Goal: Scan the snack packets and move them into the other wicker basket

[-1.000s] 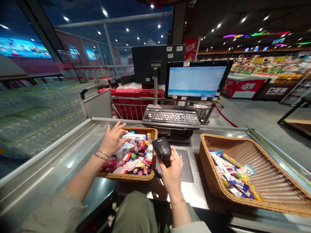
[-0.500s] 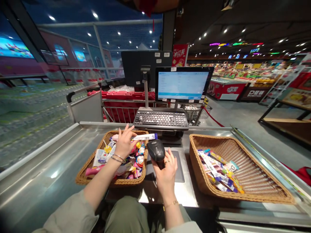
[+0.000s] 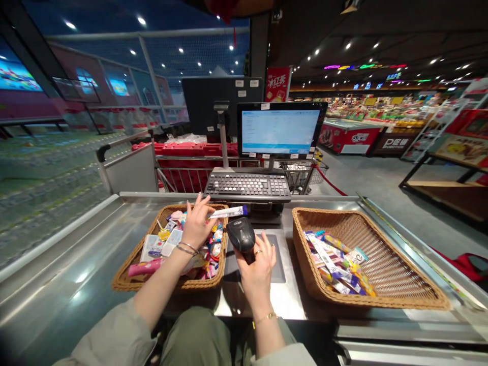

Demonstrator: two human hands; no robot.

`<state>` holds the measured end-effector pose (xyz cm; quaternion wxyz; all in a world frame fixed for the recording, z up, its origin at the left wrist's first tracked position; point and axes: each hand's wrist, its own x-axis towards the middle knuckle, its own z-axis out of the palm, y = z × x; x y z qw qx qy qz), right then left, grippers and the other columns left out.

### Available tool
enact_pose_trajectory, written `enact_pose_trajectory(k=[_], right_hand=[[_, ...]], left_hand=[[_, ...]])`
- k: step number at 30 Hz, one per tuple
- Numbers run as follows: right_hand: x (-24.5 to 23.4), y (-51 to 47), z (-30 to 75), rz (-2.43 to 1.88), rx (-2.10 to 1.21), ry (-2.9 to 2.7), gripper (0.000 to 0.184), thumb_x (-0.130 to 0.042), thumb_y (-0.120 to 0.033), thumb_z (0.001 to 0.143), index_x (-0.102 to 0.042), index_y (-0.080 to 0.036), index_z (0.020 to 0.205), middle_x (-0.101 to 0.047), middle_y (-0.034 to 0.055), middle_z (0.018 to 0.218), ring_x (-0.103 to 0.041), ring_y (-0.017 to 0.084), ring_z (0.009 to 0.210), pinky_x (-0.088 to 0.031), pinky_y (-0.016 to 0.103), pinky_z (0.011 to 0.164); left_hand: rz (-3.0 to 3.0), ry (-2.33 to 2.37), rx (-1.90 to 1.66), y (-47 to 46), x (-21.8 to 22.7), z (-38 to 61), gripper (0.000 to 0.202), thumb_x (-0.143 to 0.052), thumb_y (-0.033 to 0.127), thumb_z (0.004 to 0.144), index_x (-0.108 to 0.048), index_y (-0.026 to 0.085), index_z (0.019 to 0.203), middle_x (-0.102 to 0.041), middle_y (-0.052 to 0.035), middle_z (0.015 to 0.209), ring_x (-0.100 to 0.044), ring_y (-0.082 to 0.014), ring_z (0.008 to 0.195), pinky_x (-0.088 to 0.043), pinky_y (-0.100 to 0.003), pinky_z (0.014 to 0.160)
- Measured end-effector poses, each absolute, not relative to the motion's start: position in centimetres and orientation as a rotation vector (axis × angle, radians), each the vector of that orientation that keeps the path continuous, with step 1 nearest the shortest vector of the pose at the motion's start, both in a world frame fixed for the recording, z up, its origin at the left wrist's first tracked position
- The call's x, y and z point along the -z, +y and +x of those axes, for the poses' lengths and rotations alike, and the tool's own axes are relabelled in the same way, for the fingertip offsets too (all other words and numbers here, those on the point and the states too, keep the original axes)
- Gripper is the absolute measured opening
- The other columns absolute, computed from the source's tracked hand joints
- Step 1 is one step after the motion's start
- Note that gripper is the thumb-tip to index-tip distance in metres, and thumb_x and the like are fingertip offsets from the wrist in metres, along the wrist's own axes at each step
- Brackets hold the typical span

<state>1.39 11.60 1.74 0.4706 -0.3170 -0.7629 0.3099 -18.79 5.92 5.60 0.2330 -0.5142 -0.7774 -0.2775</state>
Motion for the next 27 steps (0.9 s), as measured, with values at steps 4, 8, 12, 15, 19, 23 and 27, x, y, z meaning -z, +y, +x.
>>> enact_pose_trajectory(k=[4,8,12,15,19,23,27], right_hand=[[-1.57,11.66,1.39,-0.776,-0.747,-1.873,0.033,-0.065,-0.047,0.084,-0.069,-0.021,0.104,-0.068,0.0094,0.118,-0.043,0.031,0.136,-0.025,0.06,0.113],[-1.51,11.69,1.41,-0.773,-0.743,-1.871,0.034,-0.065,-0.047,0.084,-0.069,-0.021,0.105,-0.068,0.0092,0.119,-0.043,0.032,0.135,-0.025,0.06,0.113],[-1.49,11.71,1.45,-0.77,-0.742,-1.866,0.033,-0.065,-0.046,0.083,-0.069,-0.021,0.104,-0.069,0.0092,0.117,-0.044,0.032,0.135,-0.026,0.06,0.113],[-1.56,11.71,1.44,-0.768,-0.743,-1.863,0.033,-0.065,-0.047,0.084,-0.069,-0.021,0.104,-0.069,0.0094,0.117,-0.044,0.031,0.135,-0.027,0.059,0.112],[-1.65,11.71,1.38,-0.766,-0.743,-1.861,0.033,-0.064,-0.047,0.084,-0.069,-0.021,0.104,-0.069,0.0093,0.117,-0.044,0.031,0.135,-0.028,0.058,0.112],[-1.6,11.74,1.34,-0.76,-0.743,-1.864,0.034,-0.064,-0.047,0.085,-0.068,-0.021,0.105,-0.068,0.0095,0.117,-0.044,0.031,0.135,-0.028,0.059,0.112],[-1.53,11.74,1.35,-0.754,-0.735,-1.867,0.033,-0.064,-0.047,0.085,-0.069,-0.021,0.104,-0.068,0.0096,0.117,-0.044,0.031,0.134,-0.028,0.058,0.112]], left_hand=[[-1.395,-2.04,0.825,6.19,-5.41,-18.78,0.009,-0.063,0.018,0.084,-0.056,0.02,0.09,-0.056,-0.016,0.14,-0.032,-0.033,0.144,-0.021,-0.068,0.115],[-1.402,-2.008,0.827,6.32,-5.4,-18.83,0.011,-0.064,0.016,0.083,-0.056,0.019,0.09,-0.057,-0.0165,0.139,-0.035,-0.0345,0.143,-0.023,-0.069,0.114],[-1.401,-2.004,0.829,6.35,-5.43,-18.85,0.012,-0.064,0.014,0.082,-0.055,0.019,0.089,-0.056,-0.0163,0.139,-0.035,-0.035,0.143,-0.022,-0.069,0.114],[-1.401,-2.002,0.841,6.35,-5.42,-18.85,0.012,-0.065,0.014,0.082,-0.055,0.019,0.089,-0.056,-0.0164,0.139,-0.035,-0.0353,0.143,-0.022,-0.07,0.114],[-1.401,-1.999,0.848,6.33,-5.45,-18.83,0.011,-0.064,0.015,0.083,-0.055,0.019,0.089,-0.056,-0.0168,0.139,-0.035,-0.035,0.143,-0.021,-0.07,0.114],[-1.401,-2.002,0.851,6.34,-5.51,-18.82,0.013,-0.065,0.014,0.082,-0.055,0.019,0.089,-0.056,-0.0171,0.139,-0.034,-0.0351,0.143,-0.021,-0.07,0.114],[-1.397,-1.996,0.86,6.43,-5.53,-18.82,0.014,-0.066,0.013,0.081,-0.055,0.019,0.088,-0.056,-0.0168,0.139,-0.035,-0.0352,0.143,-0.021,-0.07,0.114]])
